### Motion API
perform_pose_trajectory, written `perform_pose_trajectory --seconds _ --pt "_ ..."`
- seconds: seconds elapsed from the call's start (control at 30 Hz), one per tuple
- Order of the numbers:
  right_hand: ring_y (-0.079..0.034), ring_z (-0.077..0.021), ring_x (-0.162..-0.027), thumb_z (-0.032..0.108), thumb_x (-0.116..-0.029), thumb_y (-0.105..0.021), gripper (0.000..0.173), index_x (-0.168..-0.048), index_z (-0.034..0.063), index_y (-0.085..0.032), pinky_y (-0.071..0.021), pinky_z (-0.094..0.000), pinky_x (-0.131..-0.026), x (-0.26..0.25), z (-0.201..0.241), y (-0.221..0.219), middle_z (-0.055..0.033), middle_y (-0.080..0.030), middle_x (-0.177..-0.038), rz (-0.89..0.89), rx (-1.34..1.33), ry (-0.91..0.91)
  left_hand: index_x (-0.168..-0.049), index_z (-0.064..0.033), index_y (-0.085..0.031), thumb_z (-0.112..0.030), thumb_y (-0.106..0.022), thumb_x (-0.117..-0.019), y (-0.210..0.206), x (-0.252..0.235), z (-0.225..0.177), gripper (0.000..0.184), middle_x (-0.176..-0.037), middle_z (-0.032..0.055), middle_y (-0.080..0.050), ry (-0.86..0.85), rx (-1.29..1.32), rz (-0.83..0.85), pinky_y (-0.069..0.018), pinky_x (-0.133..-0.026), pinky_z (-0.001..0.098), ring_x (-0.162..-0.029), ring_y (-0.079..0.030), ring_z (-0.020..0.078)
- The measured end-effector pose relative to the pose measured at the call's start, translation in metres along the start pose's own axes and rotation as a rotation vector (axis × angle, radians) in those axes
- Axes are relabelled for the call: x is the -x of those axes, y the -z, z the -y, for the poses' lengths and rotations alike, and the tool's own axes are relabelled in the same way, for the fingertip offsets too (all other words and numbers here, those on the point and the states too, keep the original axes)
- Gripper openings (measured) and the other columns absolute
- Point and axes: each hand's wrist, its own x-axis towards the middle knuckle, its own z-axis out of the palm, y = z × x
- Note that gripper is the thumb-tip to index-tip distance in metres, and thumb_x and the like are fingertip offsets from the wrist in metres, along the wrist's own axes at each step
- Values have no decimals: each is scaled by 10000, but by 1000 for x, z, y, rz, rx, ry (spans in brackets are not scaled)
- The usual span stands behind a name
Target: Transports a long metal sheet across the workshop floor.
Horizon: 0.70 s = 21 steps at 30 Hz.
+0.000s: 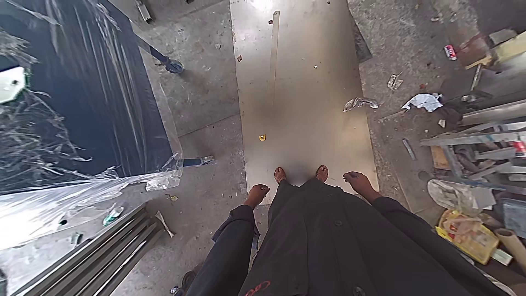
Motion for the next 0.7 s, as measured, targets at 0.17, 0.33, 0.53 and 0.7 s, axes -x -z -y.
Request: perform_pose_trajectory --seconds 0.17,0.33,0.53,0.7 --pt "-715 -224 -985 373 -1072 -519 379 -1167 77 -735 -531 -472 -942 -1 -1 0 -111 -756 -1061 -6 14 17 -1338 -22 -634 -325 -558 -1071 1 -1 0 411 -1233 194 -694 -8 6 -8 -536 -957 498 -1075 -694 304" --pt "-714 -235 -987 368 -1073 -519 375 -1147 74 -740 -523 -487 -940 -2 2 3 -118 -756 -1051 -13 5 30 -1328 -20 -640 -314 -564 -1069 4 -2 -3 399 -1221 197 -696 -1 4 -16 -535 -950 498 -1070 -692 306" --pt "-710 -244 -995 373 -1079 -505 387 -1141 76 -745 -519 -499 -942 -5 6 8 -119 -756 -1051 -31 -9 53 -1322 -11 -640 -298 -577 -1066 12 -1 -12 390 -1213 203 -697 -16 20 -42 -543 -936 489 -1048 -696 304" --pt "-712 -254 -1013 388 -1082 -497 400 -1143 80 -745 -518 -506 -954 -7 9 13 -122 -757 -1061 -43 -18 67 -1310 -20 -650 -314 -570 -1067 19 -5 -18 390 -1200 188 -703 -50 -4 -57 -548 -926 489 -1039 -697 297"
